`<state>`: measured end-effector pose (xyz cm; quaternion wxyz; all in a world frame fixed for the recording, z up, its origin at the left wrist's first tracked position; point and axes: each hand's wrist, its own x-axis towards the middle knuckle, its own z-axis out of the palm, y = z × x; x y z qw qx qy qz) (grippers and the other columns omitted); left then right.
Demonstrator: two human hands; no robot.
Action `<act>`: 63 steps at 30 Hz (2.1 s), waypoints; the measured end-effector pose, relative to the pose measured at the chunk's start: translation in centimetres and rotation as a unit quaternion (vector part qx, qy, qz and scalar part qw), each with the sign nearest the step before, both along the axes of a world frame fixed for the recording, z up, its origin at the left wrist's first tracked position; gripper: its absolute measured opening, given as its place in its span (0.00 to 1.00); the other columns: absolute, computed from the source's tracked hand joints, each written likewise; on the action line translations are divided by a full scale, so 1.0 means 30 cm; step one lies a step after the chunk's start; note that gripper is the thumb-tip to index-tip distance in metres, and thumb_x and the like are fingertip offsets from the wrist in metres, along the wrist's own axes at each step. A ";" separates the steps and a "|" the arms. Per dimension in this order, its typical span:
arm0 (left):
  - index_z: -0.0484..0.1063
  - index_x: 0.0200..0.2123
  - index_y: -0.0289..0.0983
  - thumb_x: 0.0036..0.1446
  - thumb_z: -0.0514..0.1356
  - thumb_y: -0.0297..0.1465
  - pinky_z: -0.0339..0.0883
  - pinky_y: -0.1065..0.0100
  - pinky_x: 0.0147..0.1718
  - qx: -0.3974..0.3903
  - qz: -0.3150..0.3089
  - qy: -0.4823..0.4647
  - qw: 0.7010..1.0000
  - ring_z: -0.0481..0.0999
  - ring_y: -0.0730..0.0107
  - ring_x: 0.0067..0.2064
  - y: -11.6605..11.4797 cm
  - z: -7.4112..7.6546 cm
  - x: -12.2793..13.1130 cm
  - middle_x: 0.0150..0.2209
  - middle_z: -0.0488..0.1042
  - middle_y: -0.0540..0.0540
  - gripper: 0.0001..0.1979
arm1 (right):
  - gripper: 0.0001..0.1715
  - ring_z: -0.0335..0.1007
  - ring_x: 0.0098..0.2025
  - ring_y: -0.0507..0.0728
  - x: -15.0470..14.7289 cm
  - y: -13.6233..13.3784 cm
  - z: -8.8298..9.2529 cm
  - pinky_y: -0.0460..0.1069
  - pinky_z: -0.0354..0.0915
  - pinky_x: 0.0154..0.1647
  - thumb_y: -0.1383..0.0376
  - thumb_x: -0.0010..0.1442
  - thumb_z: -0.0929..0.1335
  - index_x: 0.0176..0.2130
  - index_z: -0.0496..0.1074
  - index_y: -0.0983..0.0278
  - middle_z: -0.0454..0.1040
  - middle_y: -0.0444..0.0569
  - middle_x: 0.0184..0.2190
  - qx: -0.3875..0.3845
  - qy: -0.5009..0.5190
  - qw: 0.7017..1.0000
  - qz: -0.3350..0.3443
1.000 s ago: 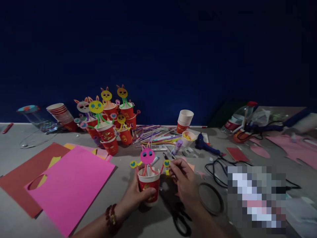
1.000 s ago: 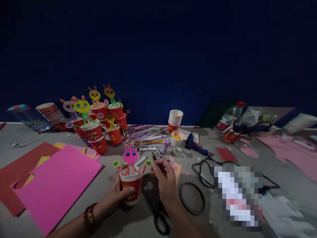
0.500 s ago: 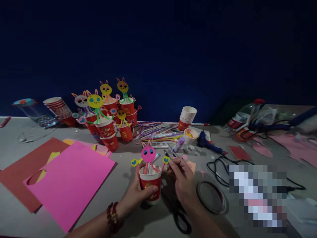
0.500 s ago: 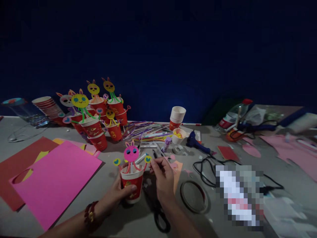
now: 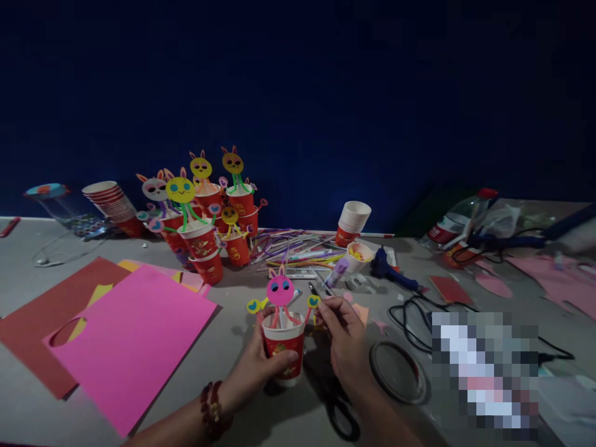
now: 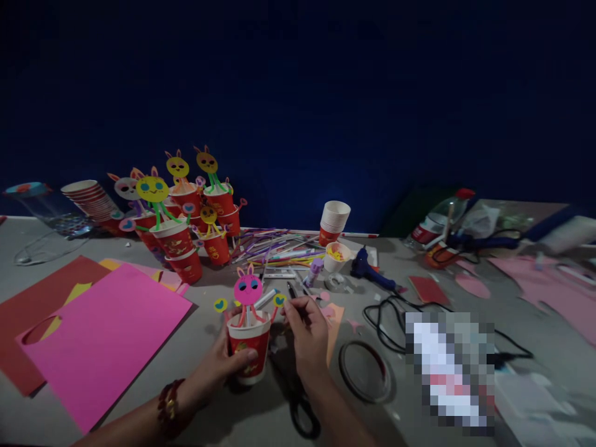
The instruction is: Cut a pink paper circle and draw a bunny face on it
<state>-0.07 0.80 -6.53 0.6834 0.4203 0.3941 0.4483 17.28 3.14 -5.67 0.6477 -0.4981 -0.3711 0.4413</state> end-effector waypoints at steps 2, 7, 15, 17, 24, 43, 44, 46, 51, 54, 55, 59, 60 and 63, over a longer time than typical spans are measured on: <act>0.53 0.61 0.40 0.45 0.73 0.40 0.65 0.55 0.56 0.001 -0.001 -0.003 1.000 0.74 0.52 0.54 0.000 -0.002 0.000 0.57 0.71 0.36 0.45 | 0.14 0.63 0.27 0.52 0.002 -0.001 -0.002 0.47 0.61 0.29 0.55 0.55 0.75 0.30 0.73 0.61 0.70 0.41 0.24 0.003 -0.003 1.000 0.002; 0.52 0.62 0.41 0.45 0.73 0.40 0.65 0.54 0.57 0.005 -0.005 -0.007 1.000 0.74 0.51 0.55 -0.001 -0.010 -0.002 0.57 0.71 0.36 0.45 | 0.12 0.63 0.27 0.52 0.006 -0.001 -0.007 0.47 0.60 0.29 0.56 0.56 0.74 0.31 0.73 0.61 0.70 0.41 0.25 0.008 -0.012 1.000 0.009; 0.52 0.62 0.42 0.45 0.73 0.40 0.66 0.53 0.55 0.002 0.002 -0.009 1.000 0.74 0.50 0.54 -0.004 -0.026 -0.002 0.58 0.70 0.36 0.47 | 0.11 0.63 0.26 0.52 0.005 -0.001 -0.005 0.46 0.60 0.28 0.58 0.57 0.73 0.30 0.72 0.61 0.69 0.41 0.24 0.014 -0.024 1.000 0.006; 0.53 0.62 0.41 0.45 0.73 0.40 0.66 0.53 0.55 -0.002 0.000 -0.006 1.000 0.74 0.50 0.55 -0.004 -0.023 -0.001 0.58 0.70 0.36 0.46 | 0.11 0.62 0.26 0.52 0.005 -0.001 0.000 0.46 0.60 0.28 0.57 0.58 0.73 0.30 0.72 0.61 0.69 0.41 0.24 0.018 -0.040 0.999 0.002; 0.55 0.62 0.40 0.44 0.74 0.41 0.63 0.52 0.56 0.011 0.004 0.002 1.000 0.73 0.49 0.55 -0.003 -0.015 0.001 0.56 0.71 0.35 0.46 | 0.11 0.63 0.26 0.53 0.006 0.000 0.022 0.46 0.61 0.27 0.59 0.56 0.73 0.28 0.71 0.62 0.69 0.42 0.24 0.034 -0.095 0.995 -0.020; 0.57 0.59 0.40 0.45 0.73 0.40 0.65 0.54 0.55 0.000 0.001 -0.002 1.000 0.74 0.51 0.53 -0.005 0.021 0.003 0.55 0.72 0.37 0.42 | 0.10 0.65 0.27 0.54 0.010 0.001 0.042 0.47 0.63 0.28 0.59 0.56 0.72 0.30 0.71 0.62 0.70 0.43 0.26 0.033 -0.113 0.993 -0.017; 0.57 0.60 0.39 0.45 0.73 0.40 0.65 0.54 0.55 0.001 0.001 -0.002 1.000 0.74 0.51 0.53 -0.006 0.024 0.003 0.55 0.72 0.37 0.42 | 0.10 0.65 0.27 0.53 0.009 0.001 0.038 0.47 0.62 0.28 0.58 0.56 0.71 0.31 0.71 0.62 0.70 0.43 0.26 0.033 -0.104 0.994 -0.011; 0.58 0.60 0.39 0.45 0.73 0.41 0.65 0.53 0.55 0.002 0.001 -0.006 1.000 0.74 0.50 0.53 -0.008 0.026 0.002 0.55 0.72 0.36 0.43 | 0.11 0.65 0.27 0.53 0.007 0.001 0.032 0.47 0.62 0.29 0.57 0.57 0.71 0.32 0.71 0.61 0.70 0.43 0.26 0.034 -0.090 0.995 0.005; 0.56 0.60 0.40 0.44 0.74 0.39 0.65 0.53 0.55 0.011 0.000 -0.011 1.000 0.75 0.51 0.53 -0.014 0.014 0.001 0.55 0.72 0.36 0.44 | 0.13 0.62 0.27 0.52 -0.003 -0.002 0.033 0.45 0.60 0.28 0.55 0.57 0.72 0.32 0.70 0.62 0.68 0.41 0.25 0.028 -0.053 0.995 0.084; 0.55 0.60 0.40 0.45 0.73 0.38 0.65 0.54 0.56 0.018 -0.009 -0.012 1.000 0.74 0.52 0.54 -0.015 0.011 0.001 0.56 0.72 0.36 0.43 | 0.14 0.62 0.27 0.52 -0.006 -0.002 0.040 0.45 0.60 0.28 0.55 0.57 0.72 0.31 0.70 0.62 0.68 0.41 0.24 0.028 -0.043 0.994 0.098; 0.54 0.60 0.40 0.46 0.73 0.38 0.64 0.54 0.56 0.020 -0.014 -0.009 1.000 0.74 0.51 0.54 -0.015 0.013 0.001 0.56 0.72 0.35 0.43 | 0.14 0.63 0.27 0.52 -0.007 -0.002 0.042 0.45 0.60 0.29 0.55 0.57 0.72 0.31 0.70 0.62 0.69 0.41 0.24 0.028 -0.042 0.994 0.094; 0.55 0.60 0.40 0.45 0.73 0.41 0.64 0.53 0.57 0.030 -0.023 0.012 0.999 0.74 0.50 0.55 -0.012 0.021 0.000 0.55 0.72 0.36 0.44 | 0.15 0.61 0.26 0.51 -0.005 0.002 0.045 0.45 0.60 0.27 0.55 0.56 0.73 0.28 0.70 0.62 0.67 0.40 0.22 0.020 -0.042 0.996 0.081; 0.55 0.60 0.40 0.44 0.73 0.41 0.64 0.53 0.57 0.031 -0.022 0.013 0.999 0.74 0.50 0.55 -0.012 0.021 0.000 0.55 0.72 0.36 0.44 | 0.16 0.61 0.25 0.51 -0.005 0.002 0.045 0.44 0.60 0.27 0.55 0.56 0.74 0.28 0.70 0.62 0.67 0.40 0.22 0.019 -0.041 0.996 0.082; 0.55 0.60 0.40 0.43 0.74 0.42 0.64 0.52 0.56 0.027 -0.020 0.011 0.999 0.74 0.49 0.54 -0.010 0.017 0.001 0.54 0.72 0.36 0.45 | 0.16 0.61 0.25 0.51 -0.002 0.000 0.048 0.44 0.60 0.27 0.54 0.55 0.74 0.28 0.70 0.62 0.67 0.40 0.22 0.015 -0.041 0.996 0.083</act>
